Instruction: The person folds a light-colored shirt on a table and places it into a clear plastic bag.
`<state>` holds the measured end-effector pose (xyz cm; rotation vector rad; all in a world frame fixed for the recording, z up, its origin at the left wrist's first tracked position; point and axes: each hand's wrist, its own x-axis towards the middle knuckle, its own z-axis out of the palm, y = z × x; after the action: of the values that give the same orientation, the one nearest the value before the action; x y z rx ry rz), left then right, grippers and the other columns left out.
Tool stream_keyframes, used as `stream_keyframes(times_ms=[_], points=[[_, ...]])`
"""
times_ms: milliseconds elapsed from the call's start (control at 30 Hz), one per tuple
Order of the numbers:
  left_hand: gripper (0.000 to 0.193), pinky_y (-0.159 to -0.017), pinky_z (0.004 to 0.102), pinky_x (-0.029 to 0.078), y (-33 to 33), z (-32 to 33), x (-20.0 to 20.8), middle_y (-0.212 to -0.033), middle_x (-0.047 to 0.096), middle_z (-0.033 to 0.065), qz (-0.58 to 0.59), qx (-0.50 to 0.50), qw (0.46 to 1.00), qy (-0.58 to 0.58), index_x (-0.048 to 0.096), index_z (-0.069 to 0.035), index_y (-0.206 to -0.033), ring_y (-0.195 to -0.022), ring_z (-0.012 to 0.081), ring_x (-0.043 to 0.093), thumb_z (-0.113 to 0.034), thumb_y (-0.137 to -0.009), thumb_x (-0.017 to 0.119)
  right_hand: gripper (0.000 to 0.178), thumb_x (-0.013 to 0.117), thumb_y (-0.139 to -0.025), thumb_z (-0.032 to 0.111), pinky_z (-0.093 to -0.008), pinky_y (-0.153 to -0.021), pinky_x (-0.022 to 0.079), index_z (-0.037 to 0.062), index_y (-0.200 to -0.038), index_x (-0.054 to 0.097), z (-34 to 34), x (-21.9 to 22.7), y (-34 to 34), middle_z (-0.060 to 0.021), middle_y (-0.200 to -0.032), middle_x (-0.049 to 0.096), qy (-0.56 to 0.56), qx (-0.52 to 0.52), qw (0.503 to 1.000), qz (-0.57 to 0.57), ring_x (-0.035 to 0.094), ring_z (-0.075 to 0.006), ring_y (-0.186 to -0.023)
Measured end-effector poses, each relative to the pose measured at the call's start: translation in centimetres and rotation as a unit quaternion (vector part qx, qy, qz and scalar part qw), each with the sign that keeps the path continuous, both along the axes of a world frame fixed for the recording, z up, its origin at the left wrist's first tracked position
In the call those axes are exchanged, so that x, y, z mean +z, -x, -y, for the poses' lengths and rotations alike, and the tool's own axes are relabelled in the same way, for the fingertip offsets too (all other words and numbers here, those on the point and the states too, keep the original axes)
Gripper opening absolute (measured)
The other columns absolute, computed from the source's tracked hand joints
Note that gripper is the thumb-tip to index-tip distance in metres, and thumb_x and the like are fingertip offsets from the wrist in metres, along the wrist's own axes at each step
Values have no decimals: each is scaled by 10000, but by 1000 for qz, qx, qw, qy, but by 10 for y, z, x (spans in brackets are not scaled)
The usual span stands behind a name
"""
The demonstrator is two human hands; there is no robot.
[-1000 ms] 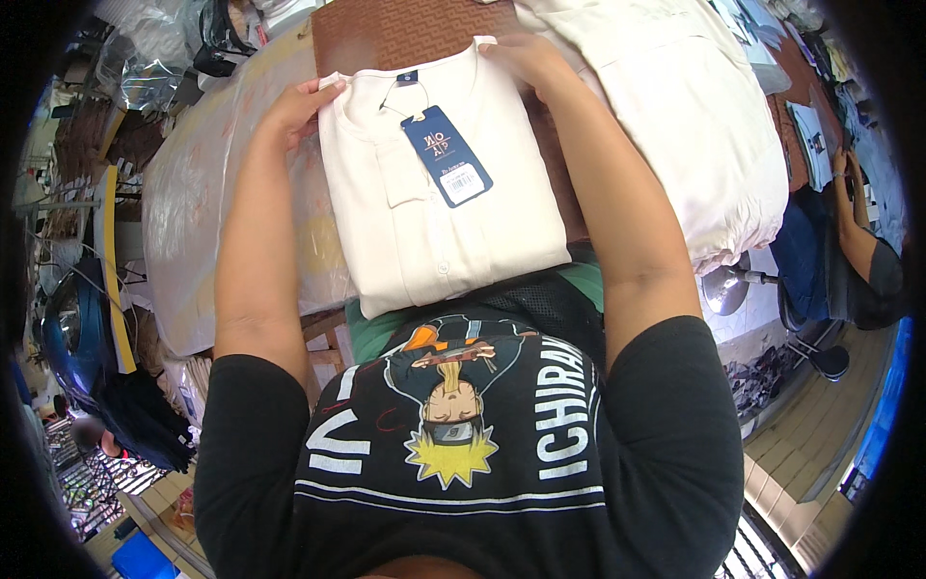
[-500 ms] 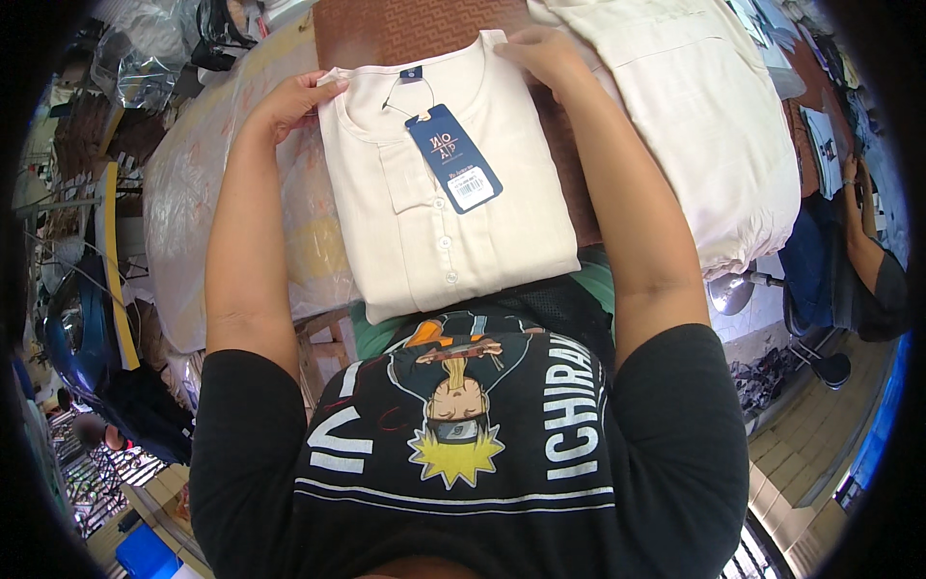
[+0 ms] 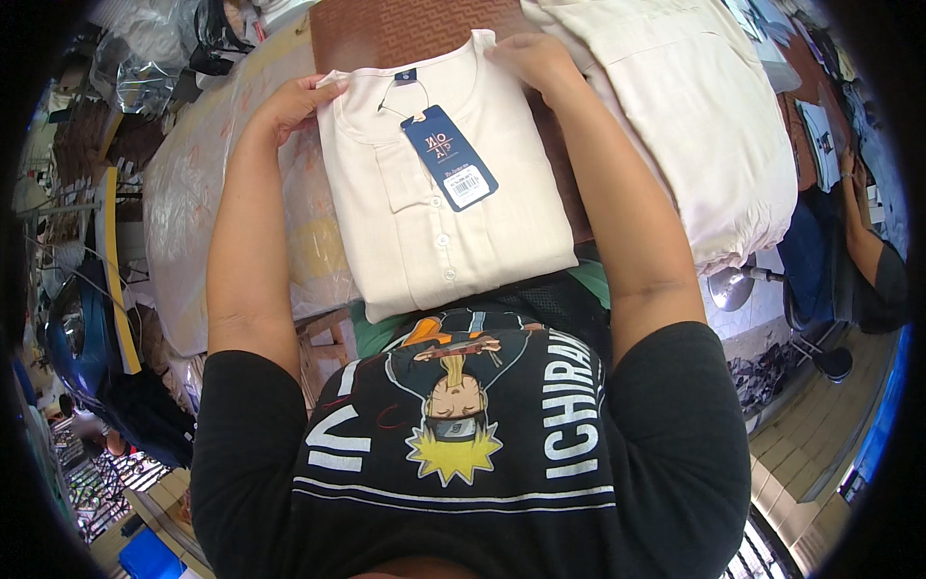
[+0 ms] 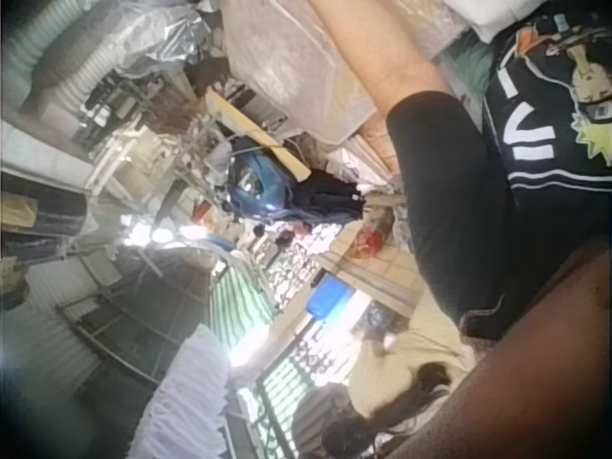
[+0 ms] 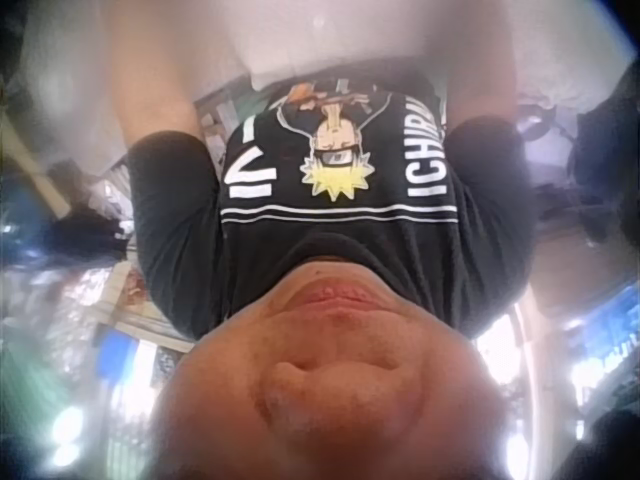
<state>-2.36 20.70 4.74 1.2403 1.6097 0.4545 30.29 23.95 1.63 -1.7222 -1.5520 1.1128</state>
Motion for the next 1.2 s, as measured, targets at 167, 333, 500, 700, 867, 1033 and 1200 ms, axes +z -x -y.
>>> stream_keyframes(times_ms=[167,333,500,700,867,1033,1200], points=[[415,-895,302,386,-3,-2,9,-1000,649,-4,-26,-49,996,-70,653,-125,-1090,-956,119,555,-409,-790,698,326,736,-758,375,-238,-599,436,77,-882,689,-6,5,3,20,-741,611,-38,-13,999,-1,525,-75,-657],[392,-882,281,384,-6,-17,14,-988,647,15,-104,-136,983,-68,662,-107,-1045,-946,122,547,-406,-795,692,312,731,-763,365,-245,-581,457,67,-838,677,-22,-7,2,13,-719,613,-55,-1,998,12,545,-78,-649],[369,-842,272,408,-7,-31,-2,-981,648,24,-144,-119,979,-84,666,-94,-1020,-933,117,552,-390,-801,684,312,725,-767,358,-244,-575,460,59,-836,675,-29,-17,-2,0,-714,618,-85,-1,995,61,558,-95,-633],[397,-824,277,422,3,3,12,-1037,642,42,-81,66,969,-226,639,-84,-1082,-960,117,566,-395,-835,642,404,687,-788,391,-259,-636,477,43,-990,658,-6,13,-12,-39,-830,646,-33,3,999,4,601,-128,-714],[438,-834,289,426,6,107,16,-1029,640,39,-34,139,984,-105,594,-77,-1146,-987,134,571,-416,-867,601,399,679,-806,367,-253,-623,481,35,-1022,634,65,30,-46,-46,-859,651,-27,3,998,-64,610,-127,-714],[453,-729,229,451,-18,202,-6,-958,645,17,46,198,979,-33,610,-69,-1080,-865,91,593,-474,-882,567,327,643,-857,331,-233,-625,481,30,-986,643,138,32,-71,-44,-843,648,26,26,996,-86,606,-104,-721],[483,-595,223,467,-40,246,0,-807,658,73,5,193,981,-8,616,-17,-961,-666,106,617,-490,-873,576,336,621,-878,339,-204,-597,487,13,-956,642,189,32,-84,-48,-816,648,96,17,988,-121,614,-105,-674]])
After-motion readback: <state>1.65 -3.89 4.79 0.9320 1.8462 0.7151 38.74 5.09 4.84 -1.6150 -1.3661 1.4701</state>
